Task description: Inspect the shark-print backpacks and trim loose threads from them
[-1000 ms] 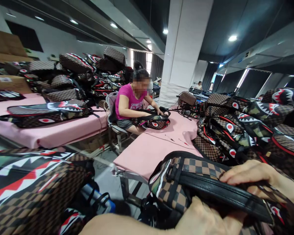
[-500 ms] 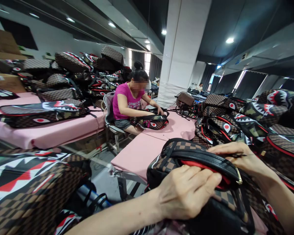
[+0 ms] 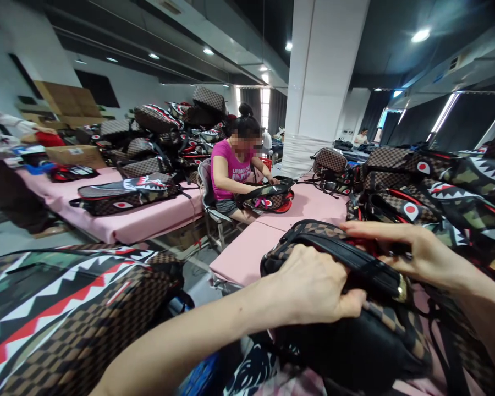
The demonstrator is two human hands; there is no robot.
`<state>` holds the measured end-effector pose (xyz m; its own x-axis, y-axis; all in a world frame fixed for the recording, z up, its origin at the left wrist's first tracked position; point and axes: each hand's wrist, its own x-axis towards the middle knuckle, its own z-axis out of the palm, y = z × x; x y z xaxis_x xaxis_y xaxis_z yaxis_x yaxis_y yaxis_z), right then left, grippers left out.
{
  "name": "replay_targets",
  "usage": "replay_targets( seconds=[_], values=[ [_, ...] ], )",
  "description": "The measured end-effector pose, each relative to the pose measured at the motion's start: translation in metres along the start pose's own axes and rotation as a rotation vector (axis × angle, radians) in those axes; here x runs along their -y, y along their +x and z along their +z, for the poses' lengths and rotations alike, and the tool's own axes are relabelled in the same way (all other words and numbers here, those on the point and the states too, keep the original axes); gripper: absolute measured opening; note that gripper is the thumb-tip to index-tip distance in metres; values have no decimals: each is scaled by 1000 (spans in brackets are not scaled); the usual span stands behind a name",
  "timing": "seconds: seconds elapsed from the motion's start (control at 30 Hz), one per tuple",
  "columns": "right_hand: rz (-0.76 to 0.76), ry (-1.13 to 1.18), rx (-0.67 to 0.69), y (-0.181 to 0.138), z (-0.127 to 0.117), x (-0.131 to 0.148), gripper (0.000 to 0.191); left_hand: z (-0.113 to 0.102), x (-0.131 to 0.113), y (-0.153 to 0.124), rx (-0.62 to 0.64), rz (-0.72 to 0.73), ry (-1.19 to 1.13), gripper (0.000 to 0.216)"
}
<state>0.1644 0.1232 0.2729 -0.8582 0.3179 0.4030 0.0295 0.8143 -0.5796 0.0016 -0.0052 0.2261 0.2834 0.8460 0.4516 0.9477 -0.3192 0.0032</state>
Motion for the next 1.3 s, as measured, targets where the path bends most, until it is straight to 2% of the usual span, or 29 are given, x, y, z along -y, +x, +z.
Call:
replay_targets(
  seconds=[0.07,0.1,0.17,0.2,0.23,0.27,0.3,0.37,0.43,0.47,0.57,0.63,0.7,0.77,0.83,0.9,0.93,1.03,1.07,1.13,1.23,1.3],
  values=[
    [44,-43,-79,4,-4,-9,39,-1,6,4,-28,58,5,39],
    [76,-43,-116,4,-5,-13,34,-1,11,3,-65,131,-18,36],
    [127,-30,-167,3,-4,-21,27,-1,23,-3,-221,302,-133,29],
    [149,-24,-189,3,-2,-23,27,-1,30,-5,-344,318,-209,27],
    [168,-18,-212,2,0,-26,27,0,38,-7,-470,260,-286,26],
    [187,-11,-232,2,2,-28,28,0,47,-6,-566,142,-359,25],
    [204,-6,-250,3,4,-30,29,1,55,-4,-602,3,-428,23],
    [240,-7,-278,5,8,-32,32,5,69,6,-492,-175,-559,23],
    [279,-15,-289,8,11,-35,35,11,78,17,-334,-181,-677,26],
    [304,-21,-295,9,12,-36,37,14,81,20,-297,-189,-741,28],
    [387,-23,-324,11,16,-37,40,22,84,25,-336,-354,-998,46],
    [441,-2,-318,11,18,-36,40,22,86,27,-285,-445,-1089,51],
    [479,42,-292,12,20,-34,41,15,88,33,-123,-424,-995,37],
    [511,83,-287,13,20,-33,41,3,86,42,73,-277,-791,22],
    [533,112,-296,14,18,-33,41,-8,81,51,204,-91,-559,23],
    [540,138,-310,16,16,-35,39,-15,73,57,238,44,-323,27],
    [539,152,-321,17,15,-37,38,-16,69,59,215,64,-224,27],
    [553,202,-351,18,13,-42,36,-11,65,60,74,-26,-130,17],
    [561,222,-350,18,12,-43,36,-7,67,59,37,-82,-203,17],
    [562,262,-318,16,11,-44,35,3,74,60,16,-229,-502,26],
    [536,289,-214,11,5,-43,35,18,83,61,87,-446,-1020,38],
    [522,280,-134,8,0,-42,36,26,85,64,116,-516,-1193,41]
  ],
)
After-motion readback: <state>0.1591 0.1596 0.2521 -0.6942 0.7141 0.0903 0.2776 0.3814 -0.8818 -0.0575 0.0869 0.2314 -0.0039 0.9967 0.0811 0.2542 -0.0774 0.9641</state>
